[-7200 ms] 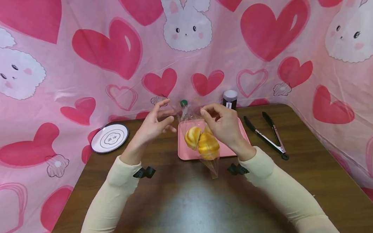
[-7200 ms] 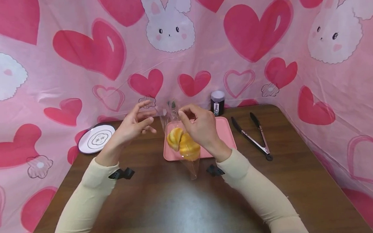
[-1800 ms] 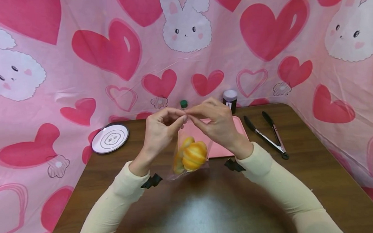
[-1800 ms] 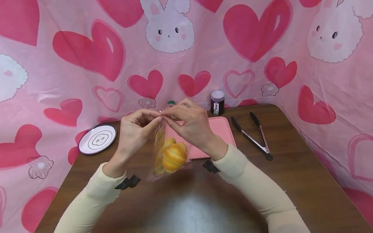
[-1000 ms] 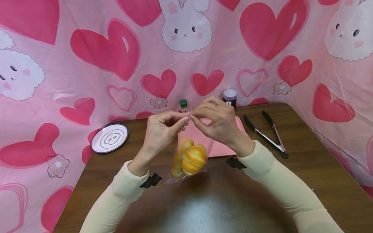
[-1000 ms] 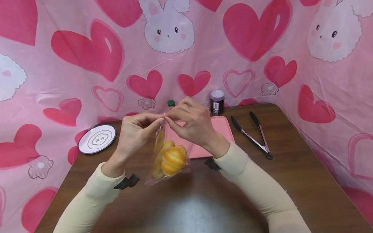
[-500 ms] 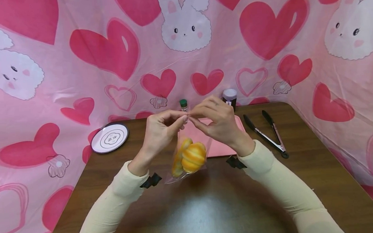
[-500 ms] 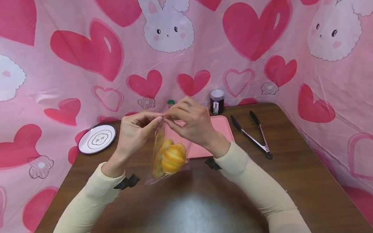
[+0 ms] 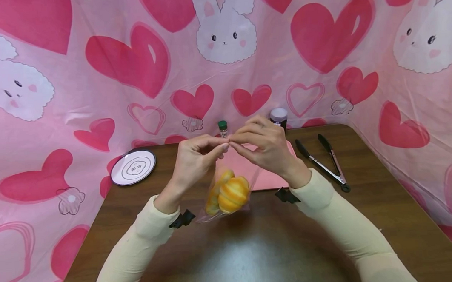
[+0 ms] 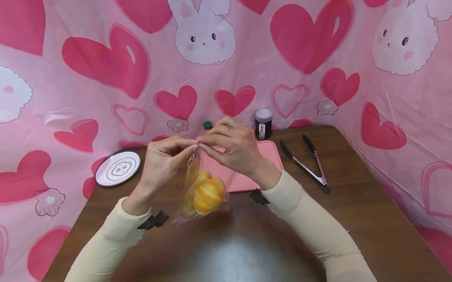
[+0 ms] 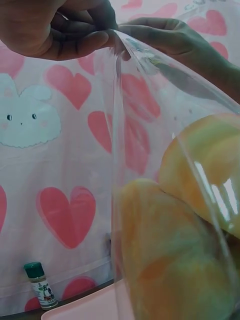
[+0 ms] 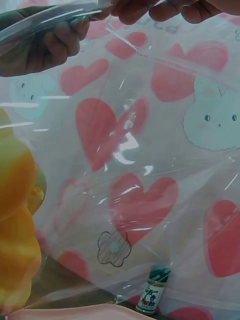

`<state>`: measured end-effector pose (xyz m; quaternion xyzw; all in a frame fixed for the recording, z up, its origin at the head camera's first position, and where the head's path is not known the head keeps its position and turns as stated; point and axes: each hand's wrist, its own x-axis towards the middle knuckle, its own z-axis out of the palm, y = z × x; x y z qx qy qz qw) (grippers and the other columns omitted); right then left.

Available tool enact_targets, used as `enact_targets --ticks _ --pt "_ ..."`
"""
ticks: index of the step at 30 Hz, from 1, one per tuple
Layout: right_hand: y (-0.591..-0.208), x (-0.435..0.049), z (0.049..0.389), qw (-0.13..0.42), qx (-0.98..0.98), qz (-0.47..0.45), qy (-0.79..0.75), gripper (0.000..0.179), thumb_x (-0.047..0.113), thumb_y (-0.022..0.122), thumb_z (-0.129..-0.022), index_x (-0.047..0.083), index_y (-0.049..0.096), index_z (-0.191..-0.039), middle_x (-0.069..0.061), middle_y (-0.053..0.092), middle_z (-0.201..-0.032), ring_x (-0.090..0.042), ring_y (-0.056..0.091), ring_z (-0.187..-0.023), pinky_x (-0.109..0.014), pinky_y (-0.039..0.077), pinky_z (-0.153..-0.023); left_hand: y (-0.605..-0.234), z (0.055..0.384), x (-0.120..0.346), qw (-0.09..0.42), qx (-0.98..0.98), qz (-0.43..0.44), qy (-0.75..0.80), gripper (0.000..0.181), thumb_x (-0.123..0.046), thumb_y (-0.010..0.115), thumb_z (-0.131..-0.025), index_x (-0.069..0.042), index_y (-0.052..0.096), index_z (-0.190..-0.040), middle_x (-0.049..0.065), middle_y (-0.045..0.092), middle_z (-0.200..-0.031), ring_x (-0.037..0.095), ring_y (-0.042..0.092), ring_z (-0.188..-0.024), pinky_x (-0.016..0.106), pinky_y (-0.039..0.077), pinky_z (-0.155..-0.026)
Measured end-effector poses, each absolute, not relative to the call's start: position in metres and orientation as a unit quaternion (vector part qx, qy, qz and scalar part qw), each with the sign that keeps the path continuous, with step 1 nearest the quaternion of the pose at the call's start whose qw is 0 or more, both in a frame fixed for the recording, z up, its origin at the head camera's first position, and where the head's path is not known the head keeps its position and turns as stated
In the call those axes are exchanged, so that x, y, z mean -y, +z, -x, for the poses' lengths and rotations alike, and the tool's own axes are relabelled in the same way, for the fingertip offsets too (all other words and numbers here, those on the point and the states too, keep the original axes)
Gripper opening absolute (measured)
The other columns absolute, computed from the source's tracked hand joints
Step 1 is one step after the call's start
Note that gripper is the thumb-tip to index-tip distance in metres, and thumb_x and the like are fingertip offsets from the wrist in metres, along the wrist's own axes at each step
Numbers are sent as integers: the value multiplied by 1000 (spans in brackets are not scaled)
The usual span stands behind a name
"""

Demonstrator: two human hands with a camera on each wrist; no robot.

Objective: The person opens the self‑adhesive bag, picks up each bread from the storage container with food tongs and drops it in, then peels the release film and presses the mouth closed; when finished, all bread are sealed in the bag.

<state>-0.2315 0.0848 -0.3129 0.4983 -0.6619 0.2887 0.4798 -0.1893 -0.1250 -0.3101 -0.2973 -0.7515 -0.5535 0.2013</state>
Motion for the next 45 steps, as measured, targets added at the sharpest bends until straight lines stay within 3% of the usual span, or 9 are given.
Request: enact_targets --ticks 6,13,16,28,33,38,45 --pt "-314 -84 230 476 662 -488 311 21 23 82 -83 8 79 -97 -5 76 -89 -20 62 -86 -28 53 -73 -310 190 126 199 754 321 -538 16 -7 75 -87 -3 78 -102 11 68 -77 19 60 -65 23 53 -59" --pt "-313 -84 230 485 656 -494 300 28 16 89 -72 7 80 -98 -6 77 -88 -21 63 -85 -30 54 -71 -309 189 125 198 754 330 -532 17 -4 74 -88 0 77 -103 13 71 -83 23 62 -67 23 56 -63" --pt "-313 -84 230 489 658 -491 297 25 19 87 -76 7 80 -97 -7 77 -87 -21 63 -84 -31 54 -70 -309 188 125 202 755 331 -529 17 -4 74 -87 0 77 -103 14 71 -82 24 62 -66 22 56 -62" --pt "-315 -82 228 500 667 -467 294 20 17 85 -76 7 80 -93 -7 77 -84 -22 63 -81 -31 54 -66 -311 190 122 224 753 326 -526 15 -5 76 -86 0 78 -99 10 71 -77 19 61 -62 22 55 -60" --pt "-316 -81 229 466 668 -463 350 21 10 85 -73 6 80 -92 -6 77 -83 -20 63 -81 -29 51 -70 -312 189 121 225 751 318 -533 14 -5 76 -86 0 78 -99 12 73 -81 18 63 -63 24 57 -61" --pt "-317 -81 229 396 664 -455 443 16 1 82 -74 5 79 -89 -6 75 -79 -19 61 -78 -22 51 -73 -312 188 120 225 746 315 -541 15 -4 75 -86 1 77 -100 14 74 -83 14 64 -64 25 58 -63" --pt "-316 -81 225 312 663 -422 534 13 -1 80 -78 5 78 -90 -6 74 -82 -11 62 -76 -22 56 -66 -311 187 118 221 741 293 -562 16 -6 77 -86 -3 78 -101 14 76 -88 15 67 -66 28 60 -65"
